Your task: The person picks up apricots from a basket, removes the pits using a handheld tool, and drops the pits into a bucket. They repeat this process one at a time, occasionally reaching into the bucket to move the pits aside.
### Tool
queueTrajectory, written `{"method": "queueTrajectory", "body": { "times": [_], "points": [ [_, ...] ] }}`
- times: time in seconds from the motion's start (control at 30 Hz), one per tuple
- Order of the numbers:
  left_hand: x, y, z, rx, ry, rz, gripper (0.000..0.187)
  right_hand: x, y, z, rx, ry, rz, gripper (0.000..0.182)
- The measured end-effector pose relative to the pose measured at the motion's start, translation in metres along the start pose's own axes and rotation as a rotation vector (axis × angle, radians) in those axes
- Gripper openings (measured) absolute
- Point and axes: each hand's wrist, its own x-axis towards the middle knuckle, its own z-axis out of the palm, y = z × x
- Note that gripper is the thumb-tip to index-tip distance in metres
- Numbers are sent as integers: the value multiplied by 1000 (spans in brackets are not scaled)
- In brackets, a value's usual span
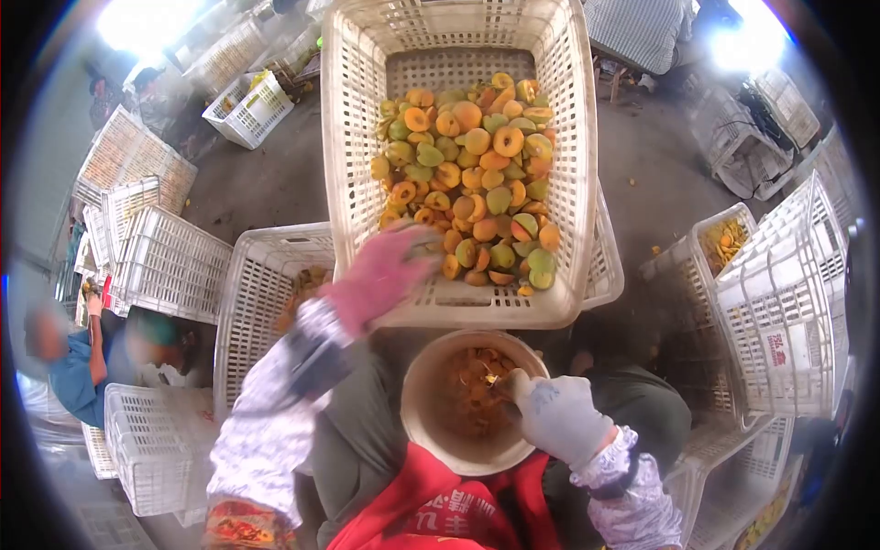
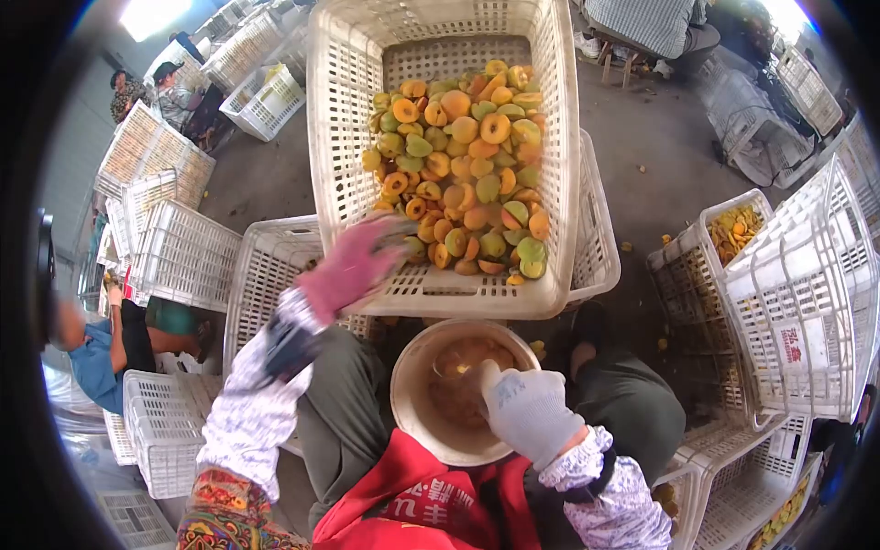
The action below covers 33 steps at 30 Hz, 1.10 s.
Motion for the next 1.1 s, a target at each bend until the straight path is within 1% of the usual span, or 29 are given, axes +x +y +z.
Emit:
{"method": "queueTrajectory", "body": {
  "times": [0.03,0.07,0.1,0.13,0.17,0.2,0.23,0.27,0.33,0.37,0.4,0.47,0.5,0.53,0.6,0.67,0.73,0.77,0.8,0.9,0.93,1.0,1.03,1.1],
  "points": [
    [33,-12,24,74,-26,14,46,3,3,-2,15,22,41,16],
    [65,-24,50,133,22,7,51,4,6,-5,12,22,39,16],
    [90,-35,69,194,71,-1,57,4,9,-7,45,49,82,16],
    [107,-42,79,195,71,0,57,4,11,-9,82,75,129,16],
    [121,-46,88,200,97,-47,60,4,12,-10,74,66,140,18],
    [130,-51,97,203,122,-95,62,4,14,-13,76,64,146,18],
    [130,-58,100,104,115,-123,62,5,15,-16,113,56,155,18],
    [132,-67,104,103,112,-122,62,5,16,-18,151,48,162,18],
    [133,-80,111,77,268,26,60,5,18,-22,149,60,169,19],
    [130,-80,110,-233,167,-103,47,6,19,-24,158,62,189,19],
    [129,-85,103,-226,170,-101,47,8,20,-27,167,66,207,20],
    [125,-101,85,-958,-15,-47,43,13,21,-33,194,99,218,21],
    [104,-57,61,-1177,-64,-167,40,13,21,-36,216,122,228,21],
    [91,-43,55,-1172,-57,-155,40,12,20,-35,210,133,222,21],
    [71,-24,47,-1595,-148,-69,45,14,21,-26,173,195,175,21],
    [57,-19,33,-1578,-166,-37,45,17,19,-22,178,213,160,22],
    [45,-37,27,-1655,-312,-39,41,20,21,-12,167,230,129,26],
    [43,-39,36,-1687,-283,-114,37,22,20,-9,164,231,121,26],
    [37,-45,38,-1688,-278,-108,37,24,21,-7,159,244,126,26],
    [19,-34,33,-1718,-290,-153,36,31,18,-13,173,281,142,27],
    [9,-19,23,-1718,-285,-150,36,34,17,-15,194,305,156,27],
    [-11,14,5,-1597,-154,-109,37,35,18,-14,190,315,143,27],
    [-22,10,-2,-1553,-152,-112,41,34,19,-13,186,323,135,28],
    [-41,-18,-19,-1273,-104,-195,37,31,19,-13,178,317,132,28]
  ]
}}
